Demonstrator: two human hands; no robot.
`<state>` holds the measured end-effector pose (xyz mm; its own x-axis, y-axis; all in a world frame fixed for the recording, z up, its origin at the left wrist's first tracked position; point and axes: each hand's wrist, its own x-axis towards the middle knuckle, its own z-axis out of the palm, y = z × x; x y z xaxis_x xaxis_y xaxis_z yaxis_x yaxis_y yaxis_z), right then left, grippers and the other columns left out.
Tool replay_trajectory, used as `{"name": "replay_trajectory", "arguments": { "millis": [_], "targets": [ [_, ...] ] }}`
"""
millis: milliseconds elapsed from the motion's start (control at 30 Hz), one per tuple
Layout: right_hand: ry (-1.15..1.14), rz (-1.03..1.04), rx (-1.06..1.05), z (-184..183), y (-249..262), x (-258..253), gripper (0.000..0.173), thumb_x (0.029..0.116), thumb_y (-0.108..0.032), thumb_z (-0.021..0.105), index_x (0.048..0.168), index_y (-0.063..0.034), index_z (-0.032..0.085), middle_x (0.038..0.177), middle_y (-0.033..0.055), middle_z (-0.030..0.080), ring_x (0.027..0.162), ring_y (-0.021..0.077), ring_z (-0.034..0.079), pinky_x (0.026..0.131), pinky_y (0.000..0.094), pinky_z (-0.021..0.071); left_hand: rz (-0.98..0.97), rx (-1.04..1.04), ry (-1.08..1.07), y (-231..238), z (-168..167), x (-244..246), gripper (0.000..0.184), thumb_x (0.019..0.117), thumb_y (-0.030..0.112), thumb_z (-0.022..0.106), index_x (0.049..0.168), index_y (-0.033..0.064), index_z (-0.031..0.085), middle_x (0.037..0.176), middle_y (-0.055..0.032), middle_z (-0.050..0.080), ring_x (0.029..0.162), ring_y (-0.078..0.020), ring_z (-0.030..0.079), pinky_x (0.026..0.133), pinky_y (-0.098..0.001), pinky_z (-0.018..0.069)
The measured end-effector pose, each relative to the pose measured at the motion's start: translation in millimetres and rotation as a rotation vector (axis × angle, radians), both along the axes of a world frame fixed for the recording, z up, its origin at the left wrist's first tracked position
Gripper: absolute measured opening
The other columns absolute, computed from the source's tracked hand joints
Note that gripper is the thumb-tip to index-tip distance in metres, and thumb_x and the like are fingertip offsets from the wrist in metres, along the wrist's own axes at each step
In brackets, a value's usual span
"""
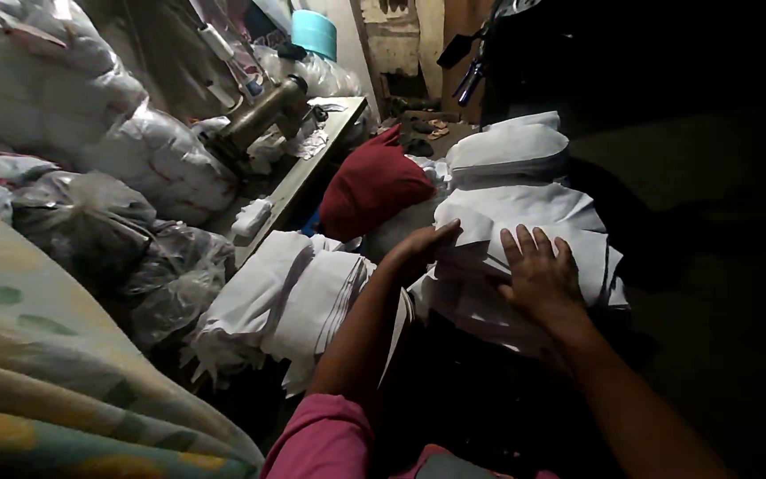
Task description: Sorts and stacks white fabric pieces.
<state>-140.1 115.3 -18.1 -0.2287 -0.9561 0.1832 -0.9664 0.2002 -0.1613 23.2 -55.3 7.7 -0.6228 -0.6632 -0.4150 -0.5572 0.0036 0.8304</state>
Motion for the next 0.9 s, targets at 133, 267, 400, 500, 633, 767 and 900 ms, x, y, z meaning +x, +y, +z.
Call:
{"name": "replay_trajectory", "arguments": {
  "millis": [133,267,400,500,633,767,900],
  "targets": [
    [0.012,0.001,-0.043,-4,0,1,0.09,0.0809,-0.033,0.082,0.156,-0.005,0.041,0.157,0.0289,0.041,0.147,0.0493,0.035,0.116,0.0716,0.0211,0.09,-0.096,-0.047,4,11,-3,0.063,0.1023,0.055,0.053,0.119,-0.0043,0.063,0.109,-0.0207,0.067,0.098,-0.0287,0.065,0.09,-0.0485,0.0523],
    [0.015,0.004,-0.062,-4,1,2,0.09,0.0794,-0.029,0.083,0.155,-0.0041,0.041,0.155,0.0298,0.042,0.145,0.0504,0.037,0.115,0.0723,0.0218,0.065,0.039,0.12,2,8,-6,0.054,0.104,0.05,0.052,0.117,-0.001,0.064,0.101,-0.0118,0.068,0.088,-0.0185,0.066,0.08,-0.0393,0.0568],
    [0.006,0.012,-0.058,-4,2,2,0.091,0.0787,-0.028,0.083,0.155,-0.0034,0.041,0.155,0.0307,0.042,0.146,0.0516,0.036,0.115,0.0736,0.0208,0.027,0.118,0.181,4,13,-8,0.044,0.1039,0.043,0.055,0.115,0.001,0.064,0.097,-0.0073,0.069,0.083,-0.0138,0.067,0.075,-0.0348,0.058],
    [0.012,0.018,-0.087,-6,2,0,0.09,0.0771,-0.029,0.084,0.154,-0.0042,0.044,0.154,0.0296,0.044,0.144,0.0505,0.039,0.114,0.0728,0.0231,0.006,0.05,0.115,10,19,-8,0.046,0.1056,0.04,0.053,0.128,0.0002,0.06,0.11,-0.0114,0.067,0.094,-0.0155,0.063,0.085,-0.0364,0.0526],
    [-0.026,0.027,-0.086,-8,1,-1,0.093,0.077,-0.029,0.085,0.155,-0.0043,0.042,0.155,0.0307,0.042,0.145,0.0521,0.036,0.114,0.0749,0.0203,-0.059,0.147,0.087,17,15,0,0.05,0.109,0.048,0.037,0.127,0.0065,0.058,0.102,-0.0076,0.065,0.083,-0.0137,0.063,0.073,-0.0345,0.0552],
    [0.0,0.029,-0.112,-9,1,-1,0.09,0.0769,-0.029,0.084,0.153,-0.0038,0.045,0.153,0.0303,0.045,0.144,0.0516,0.039,0.114,0.073,0.0235,-0.092,0.21,0.038,14,15,2,0.058,0.1075,0.055,0.033,0.124,0.0072,0.061,0.103,-0.0082,0.067,0.086,-0.0153,0.065,0.076,-0.0359,0.0563],
    [0.02,0.038,-0.171,-14,0,-3,0.089,0.0752,-0.029,0.085,0.152,-0.003,0.047,0.151,0.0301,0.048,0.142,0.051,0.042,0.113,0.0725,0.0261,-0.053,0.129,0.147,11,11,0,0.048,0.1057,0.05,0.045,0.129,0.0095,0.058,0.098,-0.0041,0.067,0.082,-0.0098,0.064,0.071,-0.0299,0.0545]
  ]
}}
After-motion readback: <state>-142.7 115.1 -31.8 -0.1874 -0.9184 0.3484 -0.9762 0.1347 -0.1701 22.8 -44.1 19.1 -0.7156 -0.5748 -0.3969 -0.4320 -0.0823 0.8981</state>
